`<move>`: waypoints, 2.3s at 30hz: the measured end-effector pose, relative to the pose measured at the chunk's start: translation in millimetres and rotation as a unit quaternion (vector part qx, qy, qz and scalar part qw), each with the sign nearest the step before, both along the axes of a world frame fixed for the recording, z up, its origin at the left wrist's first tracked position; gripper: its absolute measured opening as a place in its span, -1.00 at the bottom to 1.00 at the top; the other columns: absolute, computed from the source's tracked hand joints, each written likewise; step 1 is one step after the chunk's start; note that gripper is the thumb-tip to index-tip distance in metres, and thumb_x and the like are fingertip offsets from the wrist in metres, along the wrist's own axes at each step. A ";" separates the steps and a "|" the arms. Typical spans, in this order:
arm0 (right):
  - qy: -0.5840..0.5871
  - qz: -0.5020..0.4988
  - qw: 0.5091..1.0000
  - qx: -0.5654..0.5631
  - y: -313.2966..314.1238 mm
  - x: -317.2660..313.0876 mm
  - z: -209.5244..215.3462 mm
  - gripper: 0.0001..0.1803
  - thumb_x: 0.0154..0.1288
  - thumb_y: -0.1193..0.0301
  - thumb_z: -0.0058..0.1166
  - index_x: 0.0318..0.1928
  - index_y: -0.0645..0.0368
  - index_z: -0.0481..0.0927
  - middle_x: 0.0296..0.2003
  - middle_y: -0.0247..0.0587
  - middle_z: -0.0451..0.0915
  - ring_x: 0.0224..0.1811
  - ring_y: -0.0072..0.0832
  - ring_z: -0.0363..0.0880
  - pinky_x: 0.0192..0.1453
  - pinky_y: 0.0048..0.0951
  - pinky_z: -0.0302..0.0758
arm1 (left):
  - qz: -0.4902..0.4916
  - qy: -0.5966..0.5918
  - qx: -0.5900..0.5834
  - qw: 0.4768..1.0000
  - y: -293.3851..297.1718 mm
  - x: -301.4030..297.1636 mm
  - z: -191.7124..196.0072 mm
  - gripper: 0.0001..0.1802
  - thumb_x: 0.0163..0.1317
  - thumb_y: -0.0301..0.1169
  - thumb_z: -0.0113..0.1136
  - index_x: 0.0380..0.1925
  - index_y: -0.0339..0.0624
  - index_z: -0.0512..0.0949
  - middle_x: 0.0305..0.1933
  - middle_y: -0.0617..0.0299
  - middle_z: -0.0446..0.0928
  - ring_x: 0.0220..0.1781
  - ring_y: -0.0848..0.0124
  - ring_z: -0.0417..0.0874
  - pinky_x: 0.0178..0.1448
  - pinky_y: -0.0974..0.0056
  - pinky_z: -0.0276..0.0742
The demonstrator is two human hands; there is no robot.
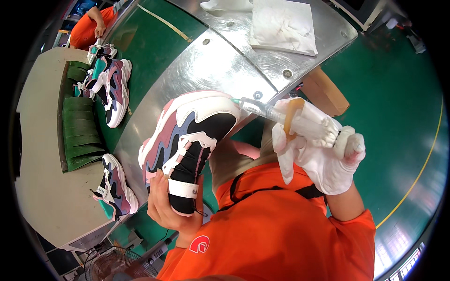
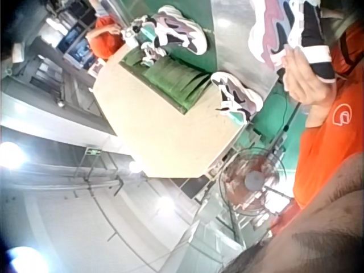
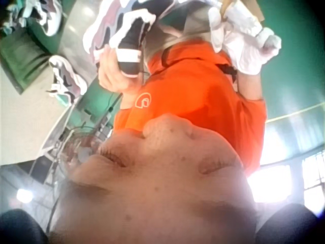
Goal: The person uses a syringe to apply glue to the seams of a multi-colored sneaker on a factory assembly line. They rotate the shoe to access different areas and wipe the surface with a cloth. Other workers are visible in the background performing similar tasks.
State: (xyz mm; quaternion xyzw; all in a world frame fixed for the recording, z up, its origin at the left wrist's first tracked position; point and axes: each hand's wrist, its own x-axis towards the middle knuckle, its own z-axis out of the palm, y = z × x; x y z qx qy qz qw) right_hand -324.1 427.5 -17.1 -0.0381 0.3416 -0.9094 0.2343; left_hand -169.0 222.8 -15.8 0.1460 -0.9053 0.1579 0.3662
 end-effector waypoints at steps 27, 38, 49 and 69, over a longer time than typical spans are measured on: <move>0.082 0.156 0.978 0.108 -2.1 5.2 11.7 0.21 -0.39 0.07 0.54 0.25 0.52 0.23 -0.20 0.14 0.53 -0.36 -0.27 0.60 -0.30 -0.41 0.59 | -0.045 -0.100 0.127 0.986 -21.6 -14.3 42.3 -0.25 -0.21 -0.24 0.62 0.03 -0.27 0.53 -0.01 0.08 0.62 -0.07 0.10 0.61 0.05 0.15 0.46; 0.222 0.212 0.952 -0.015 -8.5 -20.1 -48.8 0.25 -0.48 0.35 0.61 0.28 0.58 0.17 -0.02 0.13 0.48 -0.07 -0.25 0.54 -0.06 -0.34 0.59 | -0.047 -0.155 0.219 0.962 -56.4 -61.4 73.6 -0.32 -0.27 -0.11 0.59 -0.14 -0.21 0.56 -0.22 0.16 0.59 -0.25 0.13 0.56 -0.14 0.14 0.42; 0.379 0.168 0.910 -0.005 -29.0 -29.6 -102.9 0.07 -0.46 0.22 0.66 0.14 0.36 0.37 -0.10 -0.02 0.54 -0.18 -0.26 0.59 -0.12 -0.33 0.58 | -0.057 -0.160 0.453 0.875 -82.7 -91.4 73.1 -0.43 -0.29 -0.40 0.59 -0.19 -0.27 0.57 -0.34 0.23 0.55 -0.33 0.43 0.58 -0.22 0.37 0.46; 0.317 0.190 0.929 0.006 -26.0 -20.5 -120.3 -0.01 -0.51 0.24 0.65 0.07 0.25 0.44 -0.14 -0.11 0.55 -0.23 -0.32 0.57 -0.12 -0.36 0.55 | -0.061 -0.152 0.494 0.854 -77.6 -91.8 75.2 -0.45 -0.25 -0.43 0.59 -0.19 -0.30 0.56 -0.32 0.24 0.55 -0.31 0.46 0.55 -0.21 0.37 0.45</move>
